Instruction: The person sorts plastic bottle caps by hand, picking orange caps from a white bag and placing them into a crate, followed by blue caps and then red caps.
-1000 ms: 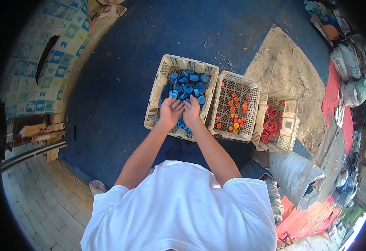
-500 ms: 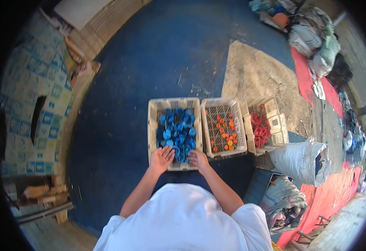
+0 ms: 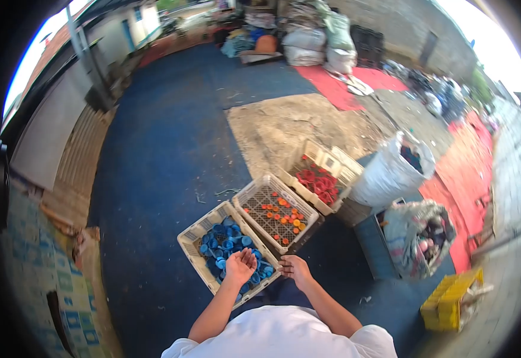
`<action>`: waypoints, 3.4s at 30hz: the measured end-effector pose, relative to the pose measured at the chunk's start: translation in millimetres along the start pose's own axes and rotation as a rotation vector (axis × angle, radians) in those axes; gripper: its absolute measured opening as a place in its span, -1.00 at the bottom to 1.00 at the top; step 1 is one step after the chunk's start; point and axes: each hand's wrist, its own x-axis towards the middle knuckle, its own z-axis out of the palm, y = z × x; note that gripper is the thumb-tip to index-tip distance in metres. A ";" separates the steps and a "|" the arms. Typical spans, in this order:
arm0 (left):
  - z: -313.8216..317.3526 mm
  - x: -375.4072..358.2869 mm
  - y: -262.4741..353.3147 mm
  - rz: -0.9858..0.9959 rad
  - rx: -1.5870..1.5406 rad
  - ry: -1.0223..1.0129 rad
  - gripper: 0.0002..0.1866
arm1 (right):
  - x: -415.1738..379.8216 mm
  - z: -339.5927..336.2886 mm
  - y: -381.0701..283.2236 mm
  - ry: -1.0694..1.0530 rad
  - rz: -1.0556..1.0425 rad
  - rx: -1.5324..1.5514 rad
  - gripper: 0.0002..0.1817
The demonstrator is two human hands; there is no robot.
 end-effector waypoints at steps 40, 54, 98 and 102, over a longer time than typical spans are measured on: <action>337.1 219.9 -367.5 -0.402 0.491 0.084 -0.78 | 41.7 -472.3 -240.8 0.699 -0.406 0.259 -0.78; 577.9 382.5 -475.3 -0.605 0.763 -0.243 -0.69 | 106.3 -519.4 -372.9 0.949 -0.577 0.015 -0.81; 664.5 339.2 -509.3 -0.339 0.788 -0.729 -0.33 | 298.0 -676.1 -585.3 0.097 -0.266 0.787 -0.67; 670.5 345.1 -529.8 -0.220 0.898 -0.673 -0.31 | 256.6 -645.9 -575.5 -0.083 -0.201 0.935 -0.69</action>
